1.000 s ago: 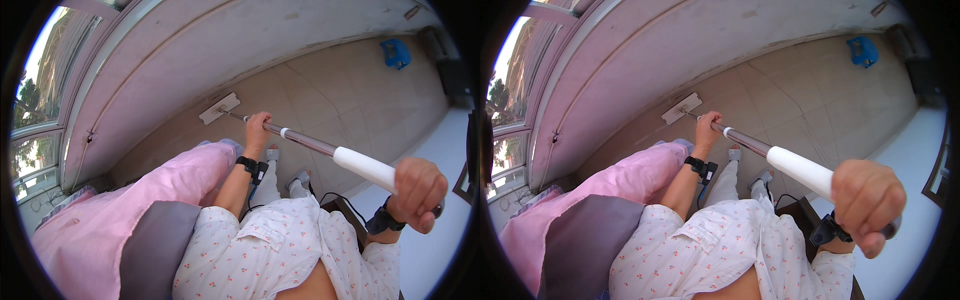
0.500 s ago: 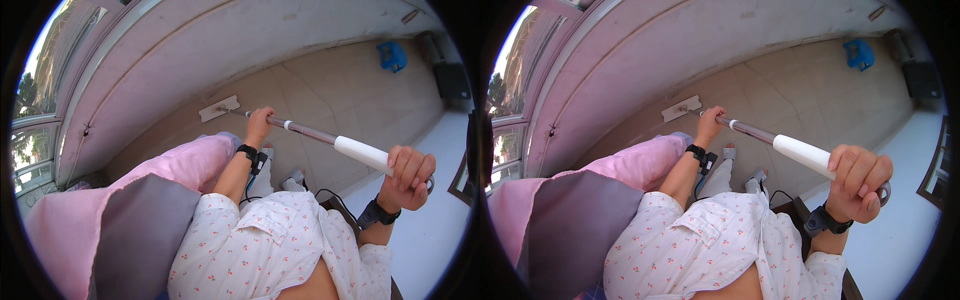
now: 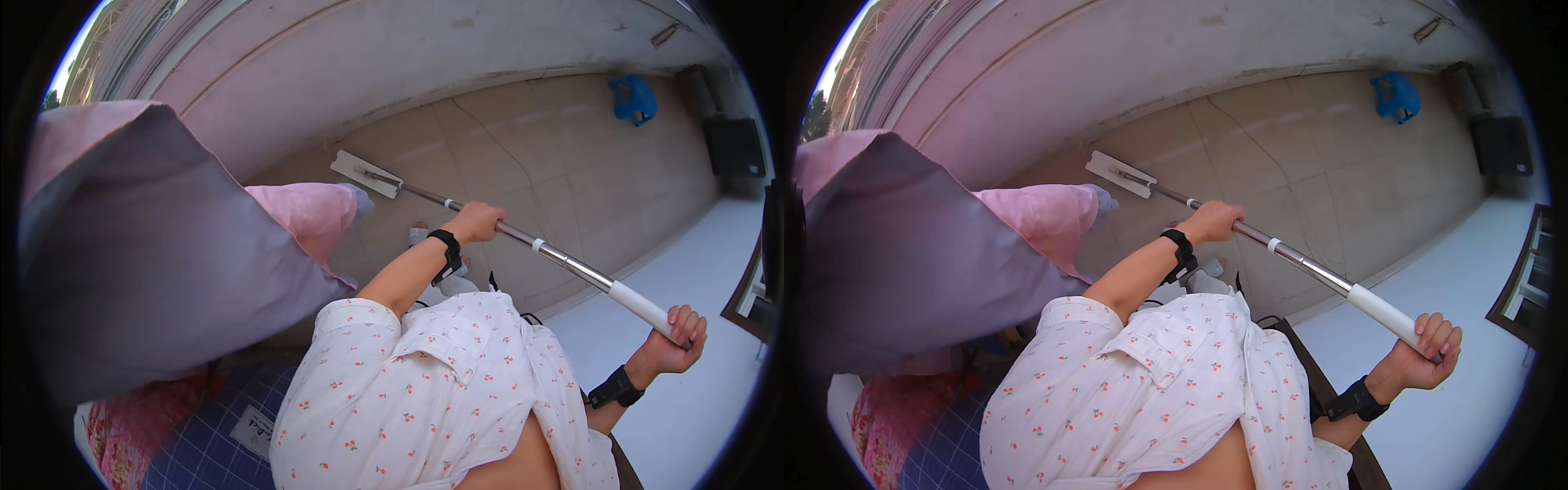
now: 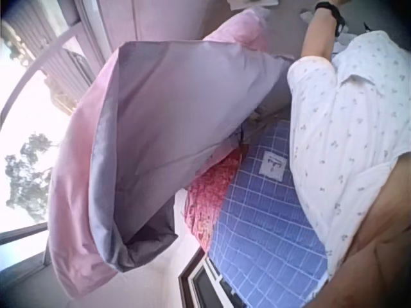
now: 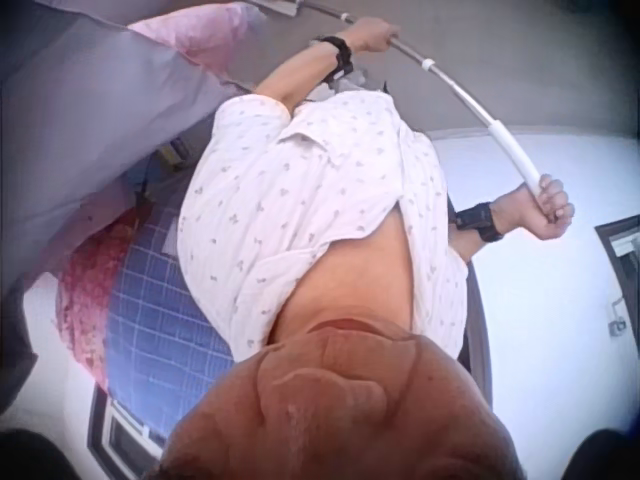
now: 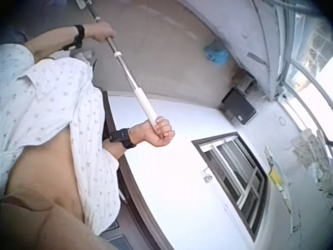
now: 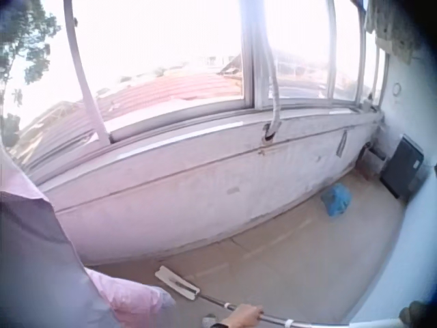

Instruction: Mopping the balcony floor with a flat mop.

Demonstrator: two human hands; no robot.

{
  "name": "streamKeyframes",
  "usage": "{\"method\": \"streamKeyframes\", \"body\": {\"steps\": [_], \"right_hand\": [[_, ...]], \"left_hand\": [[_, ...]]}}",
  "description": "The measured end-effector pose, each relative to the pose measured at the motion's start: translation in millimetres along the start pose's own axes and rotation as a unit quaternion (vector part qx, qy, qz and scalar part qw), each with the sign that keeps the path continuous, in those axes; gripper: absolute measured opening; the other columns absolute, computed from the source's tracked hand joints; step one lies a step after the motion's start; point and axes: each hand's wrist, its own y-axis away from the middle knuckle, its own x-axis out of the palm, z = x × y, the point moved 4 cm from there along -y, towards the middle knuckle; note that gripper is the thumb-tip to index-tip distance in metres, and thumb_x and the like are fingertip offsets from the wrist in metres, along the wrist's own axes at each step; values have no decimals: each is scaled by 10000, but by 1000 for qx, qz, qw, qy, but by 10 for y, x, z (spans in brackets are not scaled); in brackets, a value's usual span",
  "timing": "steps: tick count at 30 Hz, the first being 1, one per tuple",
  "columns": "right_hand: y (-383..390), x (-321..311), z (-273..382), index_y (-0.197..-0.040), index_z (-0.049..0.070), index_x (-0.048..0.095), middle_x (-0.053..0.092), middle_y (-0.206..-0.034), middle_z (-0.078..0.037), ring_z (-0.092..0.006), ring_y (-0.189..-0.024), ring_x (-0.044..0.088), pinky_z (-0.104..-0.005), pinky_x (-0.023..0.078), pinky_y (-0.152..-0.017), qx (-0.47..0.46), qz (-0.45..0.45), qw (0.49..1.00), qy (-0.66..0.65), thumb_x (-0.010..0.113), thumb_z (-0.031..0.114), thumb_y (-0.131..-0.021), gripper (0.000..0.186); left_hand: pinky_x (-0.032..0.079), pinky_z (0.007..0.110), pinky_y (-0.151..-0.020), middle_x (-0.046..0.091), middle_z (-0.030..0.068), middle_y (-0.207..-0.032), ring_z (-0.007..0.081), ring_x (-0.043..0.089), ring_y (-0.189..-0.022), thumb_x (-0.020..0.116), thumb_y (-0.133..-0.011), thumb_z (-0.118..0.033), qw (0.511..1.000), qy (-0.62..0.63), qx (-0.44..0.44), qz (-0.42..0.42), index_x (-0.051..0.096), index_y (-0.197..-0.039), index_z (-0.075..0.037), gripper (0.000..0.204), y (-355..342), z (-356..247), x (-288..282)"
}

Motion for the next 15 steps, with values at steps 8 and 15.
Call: {"method": "streamKeyframes", "body": {"steps": [8, 15], "right_hand": [[59, -112, 50, -619, 146, 324, 280, -504, 13, -104, -511, 309, -267, 298, -575, 10, -151, 985, 78, 452, 141, -853, 267], [-50, -32, 133, -620, 139, 311, 291, -531, 2, -98, -506, 295, -263, 293, -560, 10, -54, 994, 95, 441, 130, -861, 274]], "left_hand": [[481, 428, -693, 650, 127, -799, 330, 612, -812, 593, -680, -118, 998, -21, 19, 54, 656, -840, -117, 172, -89, 28, 11], [471, 433, -659, 636, 130, -752, 335, 605, -764, 599, -660, -104, 996, -26, 48, 65, 643, -814, -101, 161, -29, 25, -177]]}}
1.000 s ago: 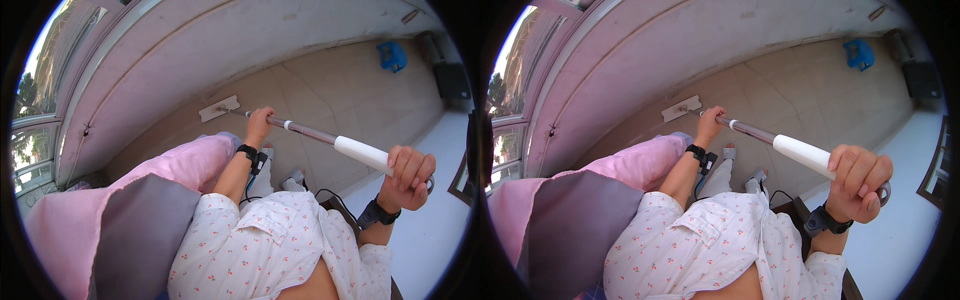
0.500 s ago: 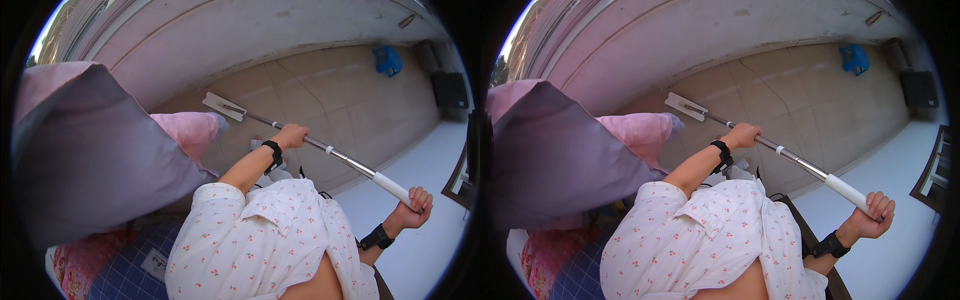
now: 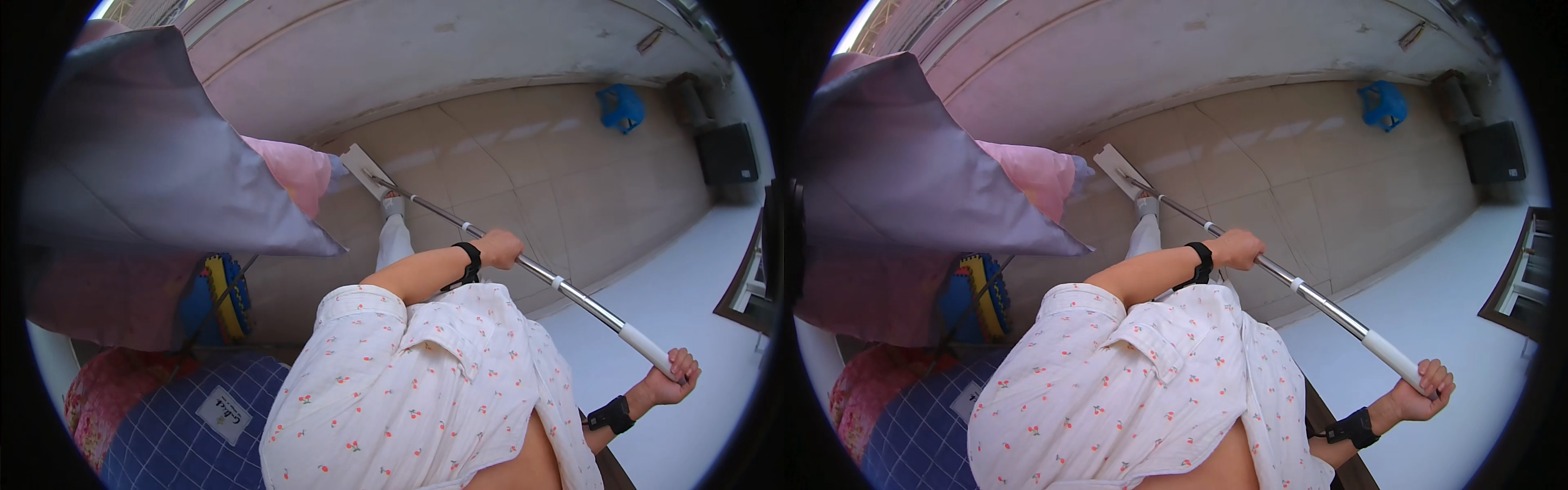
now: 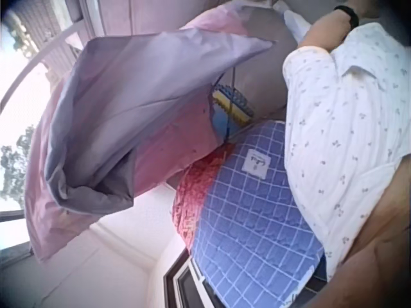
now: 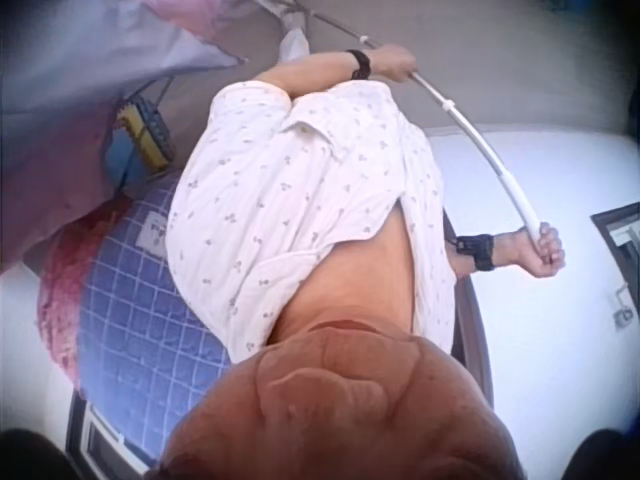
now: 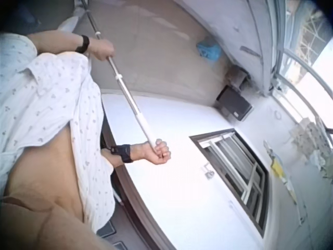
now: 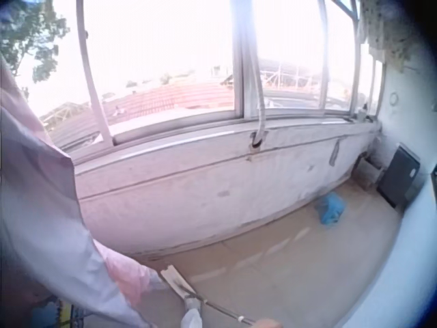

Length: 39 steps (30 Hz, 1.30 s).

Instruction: Mopping the balcony floor with a flat mop.

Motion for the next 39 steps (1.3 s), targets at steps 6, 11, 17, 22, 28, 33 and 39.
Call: {"method": "streamKeyframes", "body": {"steps": [6, 11, 17, 22, 28, 33, 39], "right_hand": [[-124, 873, 412, -639, 129, 302, 271, -570, 9, -102, -543, 285, -269, 285, -572, -37, 19, 997, 70, 466, 136, -885, 296], [182, 1319, 121, -632, 135, 281, 266, -570, 9, -104, -552, 285, -270, 287, -574, -58, 86, 993, 54, 468, 128, -881, 312], [522, 786, -56, -670, 126, 324, 292, -561, 5, -102, -503, 291, -276, 298, -570, -60, 58, 996, 26, 461, 134, -884, 254], [553, 478, 50, -689, 118, 330, 293, -564, 3, -99, -511, 295, -269, 293, -573, -61, 36, 997, 33, 466, 148, -890, 245], [579, 376, 85, -726, 108, 339, 304, -586, 1, -98, -534, 310, -273, 290, -589, -65, 53, 996, 9, 510, 173, -880, 239], [613, 126, 142, -759, 105, 327, 300, -567, 2, -92, -517, 305, -263, 281, -568, -84, 10, 996, 11, 558, 186, -852, 262], [601, 47, 57, -789, 94, 361, 300, -518, 16, -83, -489, 295, -257, 287, -555, -70, 37, 997, -11, 528, 200, -875, 217]], "left_hand": [[458, 437, -646, 627, 135, -737, 341, 596, -748, 593, -657, -86, 995, 72, 62, 15, 625, -784, -80, 131, 207, 31, -459], [442, 444, -635, 620, 138, -738, 346, 589, -744, 589, -656, -82, 989, 96, 111, 1, 609, -796, -78, 142, 288, 451, -500], [428, 443, -617, 613, 137, -738, 358, 578, -739, 600, -676, -101, 986, 97, 133, 9, 597, -837, -82, 162, 126, 556, -47], [418, 438, -596, 599, 135, -714, 362, 565, -720, 670, -728, -234, 970, 123, 204, 49, 584, -834, -80, 206, -5, 440, 130], [412, 428, -588, 594, 124, -698, 349, 564, -701, 655, -781, -313, 968, 116, 214, 66, 588, -846, -92, 240, -74, 460, 150], [418, 434, -599, 604, 135, -718, 351, 571, -716, 646, -796, -310, 969, 104, 212, 75, 592, -869, -95, 234, -127, 348, 316], [440, 445, -629, 619, 135, -753, 362, 578, -750, 649, -772, -311, 969, 121, 210, 54, 592, -829, -98, 227, -211, 309, 533]]}}
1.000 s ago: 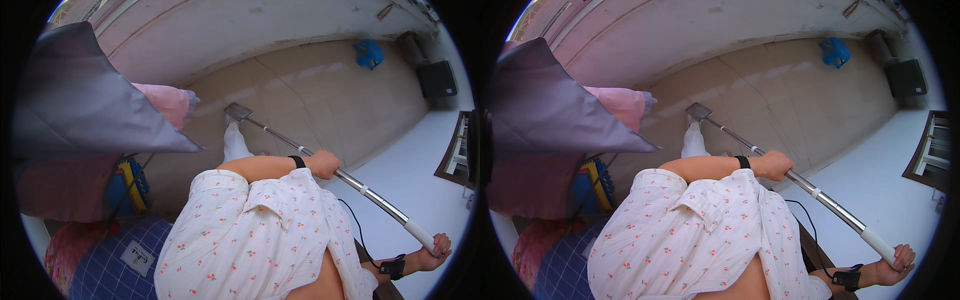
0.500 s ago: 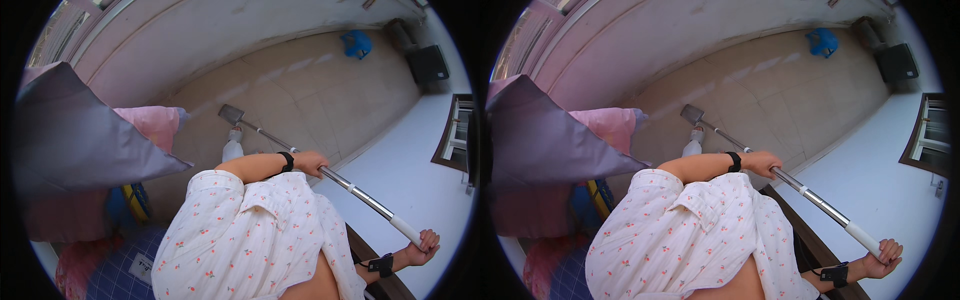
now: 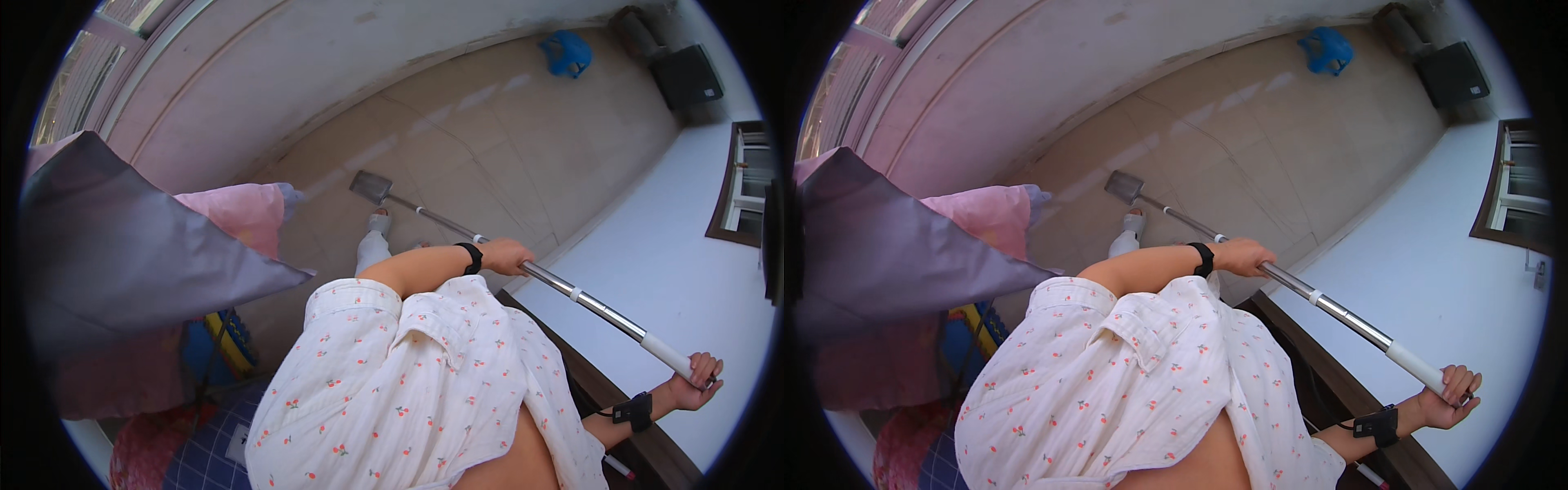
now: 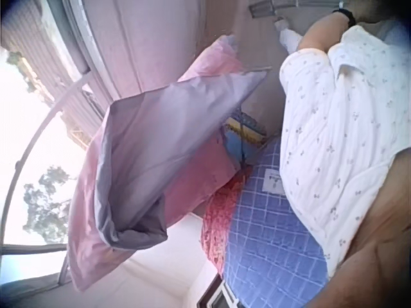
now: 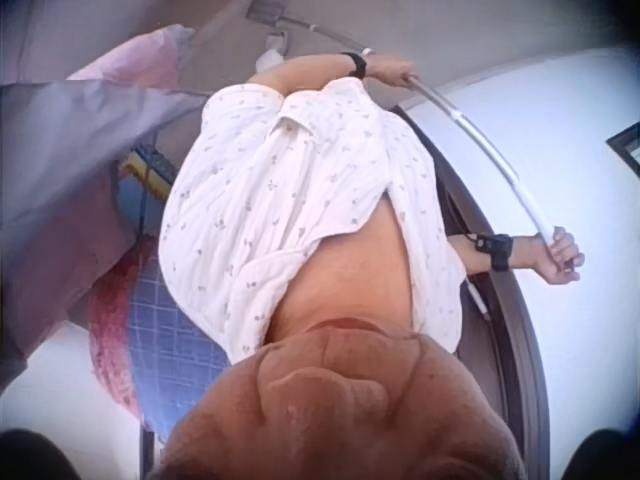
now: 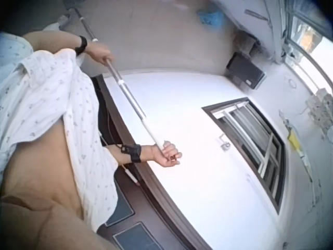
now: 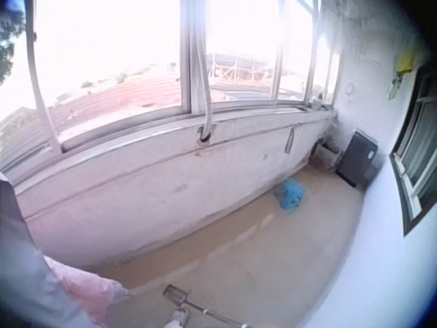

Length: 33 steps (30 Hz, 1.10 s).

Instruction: Mopping the balcony floor with a flat mop.

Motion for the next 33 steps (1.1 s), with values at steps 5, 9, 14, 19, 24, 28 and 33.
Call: {"method": "streamKeyframes", "body": {"steps": [5, 9, 14, 19, 24, 28, 33], "right_hand": [[29, 80, 13, -791, 113, 377, 310, -486, 37, -73, -439, 292, -238, 293, -492, -31, -3, 999, -21, 454, 277, -931, 228], [77, -19, 108, -785, 117, 366, 313, -453, 31, -78, -383, 298, -240, 330, -437, -86, -46, 994, 40, 441, 295, -938, 246], [103, -181, 139, -777, 122, 357, 317, -421, 31, -75, -347, 311, -240, 372, -385, -123, -67, 990, 25, 454, 328, -932, 276], [146, -197, 174, -794, 111, 352, 331, -438, 23, -82, -354, 324, -243, 374, -379, -151, -38, 988, -8, 484, 352, -920, 303], [168, -256, 117, -835, 110, 346, 352, -473, 20, -88, -381, 345, -246, 376, -391, -157, -67, 985, -13, 535, 392, -887, 344], [176, -344, 102, -829, 118, 347, 385, -528, 8, -93, -445, 391, -254, 403, -456, -169, -38, 984, -41, 561, 365, -878, 330], [383, -524, 241, -856, 119, 338, 361, -558, 16, -91, -472, 365, -249, 381, -493, -171, -54, 984, 0, 578, 366, -868, 345]], "left_hand": [[427, 457, -609, 594, 149, -726, 381, 561, -730, 618, -788, -261, 999, -40, 5, -2, 556, -845, -106, 176, -27, 44, 25], [438, 453, -626, 601, 153, -758, 382, 567, -758, 629, -786, -281, 999, -28, -7, 31, 545, -871, -114, 205, -113, -76, 30], [455, 437, -667, 622, 176, -816, 392, 576, -797, 602, -821, -261, 992, -76, -52, 88, 548, -922, -91, 206, -228, -225, 51], [457, 438, -666, 624, 175, -827, 390, 579, -797, 596, -826, -246, 994, -42, -13, 102, 540, -961, -94, 211, -304, -248, 81], [458, 446, -667, 624, 177, -824, 391, 580, -794, 581, -828, -235, 986, -99, -57, 121, 537, -979, -98, 209, -320, -199, 83], [462, 457, -681, 624, 183, -825, 389, 586, -797, 561, -817, -198, 981, -142, -70, 115, 545, -1012, -108, 215, -343, -281, 12], [472, 460, -677, 625, 192, -815, 390, 590, -790, 566, -790, -163, 977, -177, -45, 108, 566, -1018, -113, 234, -427, -422, -44]]}}
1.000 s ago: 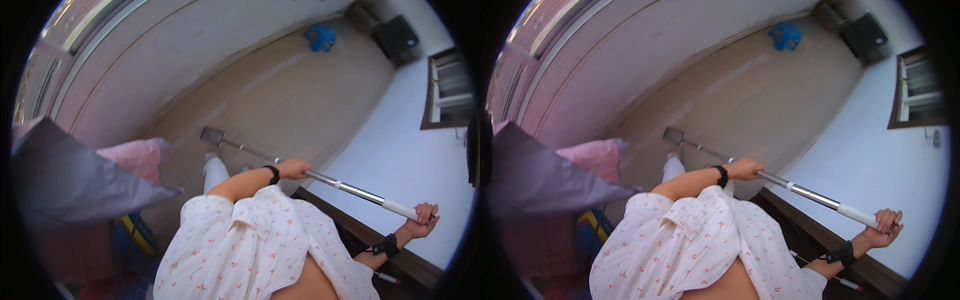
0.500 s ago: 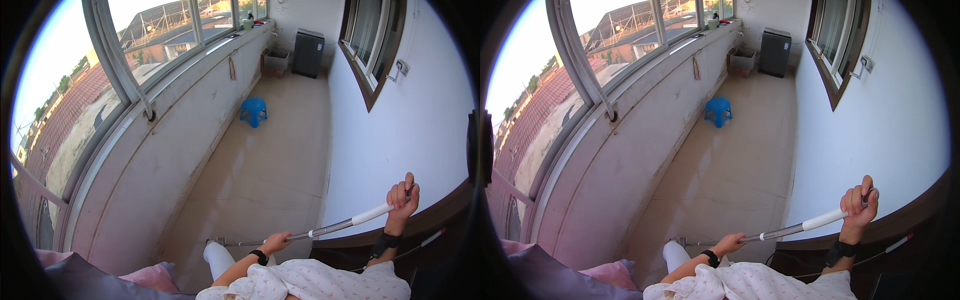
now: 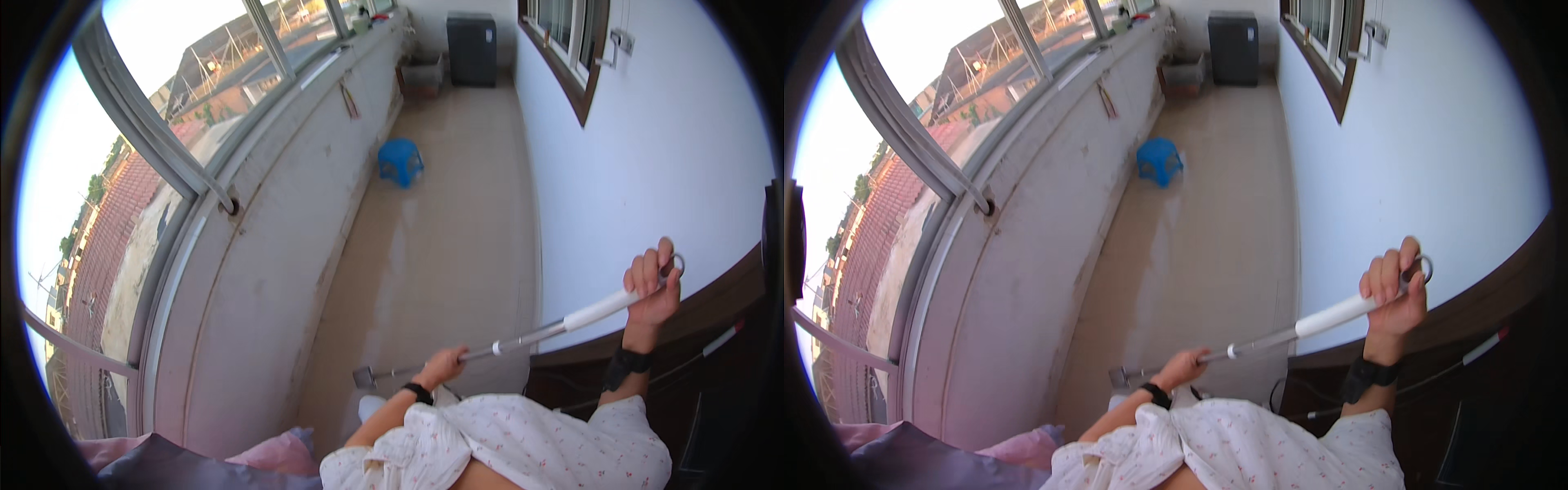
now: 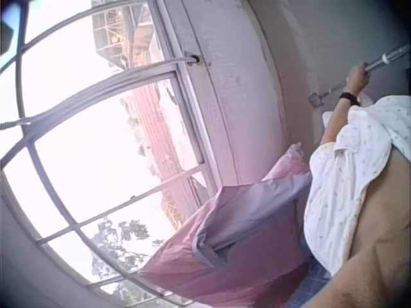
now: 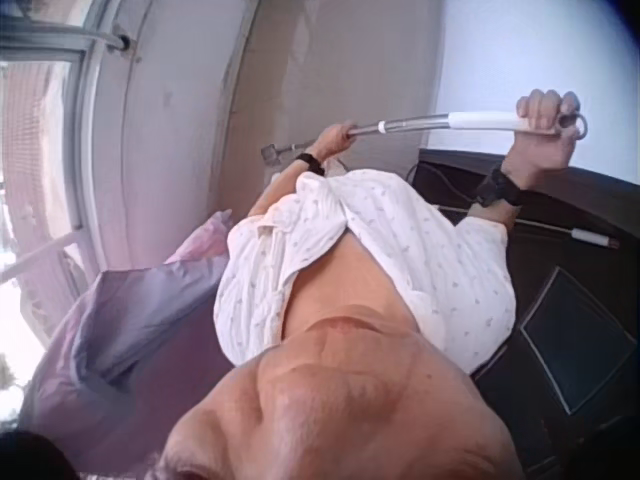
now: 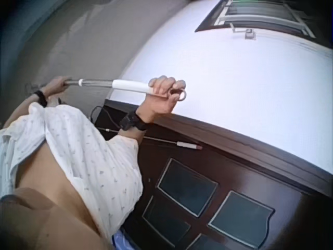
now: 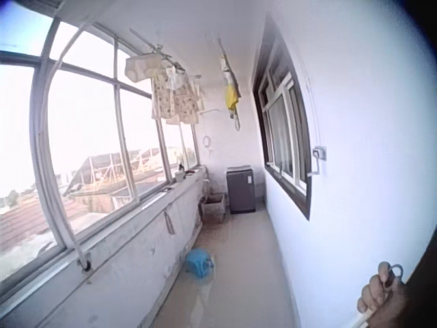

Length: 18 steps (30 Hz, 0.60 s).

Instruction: Mopping the balcony floor with a flat mop.

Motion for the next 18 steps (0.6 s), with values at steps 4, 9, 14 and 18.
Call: {"method": "streamKeyframes", "body": {"steps": [4, 9, 14, 18], "right_hand": [[238, -211, 96, -864, 120, 346, 389, -665, 7, -93, -568, 375, -258, 370, -614, 5, -30, 999, -43, 605, 381, -851, 368], [454, -216, 75, -794, 141, 352, 386, -609, 25, -89, -552, 389, -255, 352, -621, 55, 12, 998, -37, 633, 424, -824, 400], [482, -59, -42, -773, 154, 362, 388, -569, 41, -87, -523, 385, -279, 349, -652, 22, -51, 998, -9, 628, 414, -830, 377], [423, 135, -340, -744, 149, 371, 387, -560, 35, -89, -510, 375, -277, 333, -613, 65, -37, 996, 43, 602, 399, -848, 355]], "left_hand": [[472, 454, -639, 624, 178, -765, 384, 590, -739, 572, -770, -147, 1000, -14, 14, -1, 577, -974, -109, 207, -89, -23, -24], [473, 453, -627, 625, 159, -738, 377, 588, -701, 564, -763, -139, 999, -43, 28, 7, 574, -948, -120, 186, -204, -58, -128], [471, 459, -655, 630, 159, -749, 374, 588, -736, 555, -768, -139, 994, -80, 23, 64, 582, -940, -129, 175, -472, -171, -329], [469, 460, -659, 632, 156, -749, 374, 587, -737, 549, -767, -126, 993, -58, 72, 73, 589, -930, -126, 168, -761, -349, -514]]}}
